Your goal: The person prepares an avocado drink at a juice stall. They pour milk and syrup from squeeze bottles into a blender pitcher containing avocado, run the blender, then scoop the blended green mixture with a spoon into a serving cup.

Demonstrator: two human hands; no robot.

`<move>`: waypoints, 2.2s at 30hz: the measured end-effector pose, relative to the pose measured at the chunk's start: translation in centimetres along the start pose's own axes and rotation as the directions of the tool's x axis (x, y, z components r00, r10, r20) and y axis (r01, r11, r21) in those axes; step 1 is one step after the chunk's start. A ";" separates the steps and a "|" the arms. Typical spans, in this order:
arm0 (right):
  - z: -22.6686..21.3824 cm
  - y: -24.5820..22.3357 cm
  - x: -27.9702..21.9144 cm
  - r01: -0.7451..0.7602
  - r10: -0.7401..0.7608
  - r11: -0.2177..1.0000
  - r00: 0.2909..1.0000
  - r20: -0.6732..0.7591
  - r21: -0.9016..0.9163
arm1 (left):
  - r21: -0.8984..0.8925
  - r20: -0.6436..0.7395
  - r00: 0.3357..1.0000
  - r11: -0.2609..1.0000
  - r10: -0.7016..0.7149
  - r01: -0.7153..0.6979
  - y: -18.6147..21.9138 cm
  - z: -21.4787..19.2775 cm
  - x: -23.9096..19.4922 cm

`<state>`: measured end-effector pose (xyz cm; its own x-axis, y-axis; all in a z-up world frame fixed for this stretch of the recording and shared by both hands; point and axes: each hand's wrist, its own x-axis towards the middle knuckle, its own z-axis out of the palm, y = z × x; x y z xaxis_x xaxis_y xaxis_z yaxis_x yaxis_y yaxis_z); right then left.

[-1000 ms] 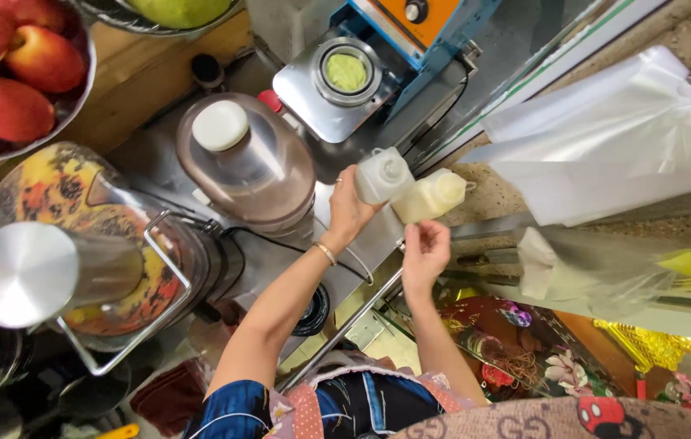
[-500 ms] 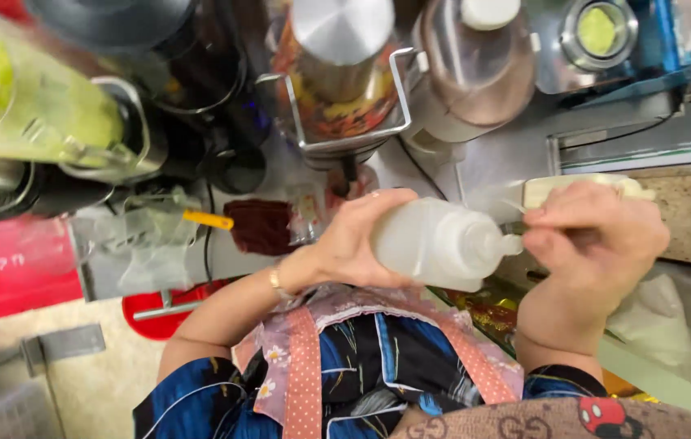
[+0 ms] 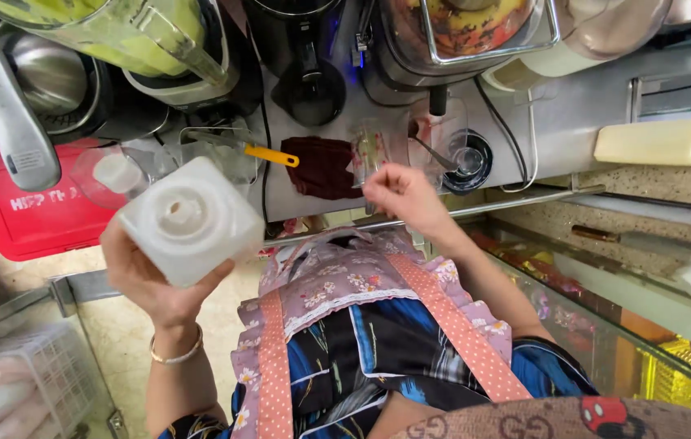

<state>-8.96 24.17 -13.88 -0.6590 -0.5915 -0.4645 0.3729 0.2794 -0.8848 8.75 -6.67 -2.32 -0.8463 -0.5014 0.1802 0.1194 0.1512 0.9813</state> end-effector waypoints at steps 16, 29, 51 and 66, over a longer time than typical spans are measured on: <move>6.3 22.9 7.9 -0.276 -0.250 0.854 0.525 -0.814 -0.440 | 0.056 -0.037 0.999 0.998 -0.010 0.012 -4.9 -2.9 1.0; 5.2 20.7 8.7 -0.330 -0.332 0.770 0.524 -0.785 -0.546 | 0.078 0.008 1.000 0.997 -0.028 0.027 -5.4 -3.2 1.2; -0.5 1.5 8.5 0.106 0.015 0.961 0.902 -0.432 0.255 | 0.130 -0.057 0.998 0.992 0.009 -0.002 -6.4 -3.7 1.5; 0.7 -3.5 13.8 0.203 -0.622 0.479 0.765 -0.166 -0.854 | 0.152 -0.057 0.998 0.988 0.021 -0.012 -6.0 -3.7 2.2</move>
<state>-18.92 14.49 -17.19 -0.8449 -0.5006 0.1884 -0.5133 0.6596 -0.5491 8.03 -11.81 -7.55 -0.8125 -0.5461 0.2042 0.0490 0.2850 0.9573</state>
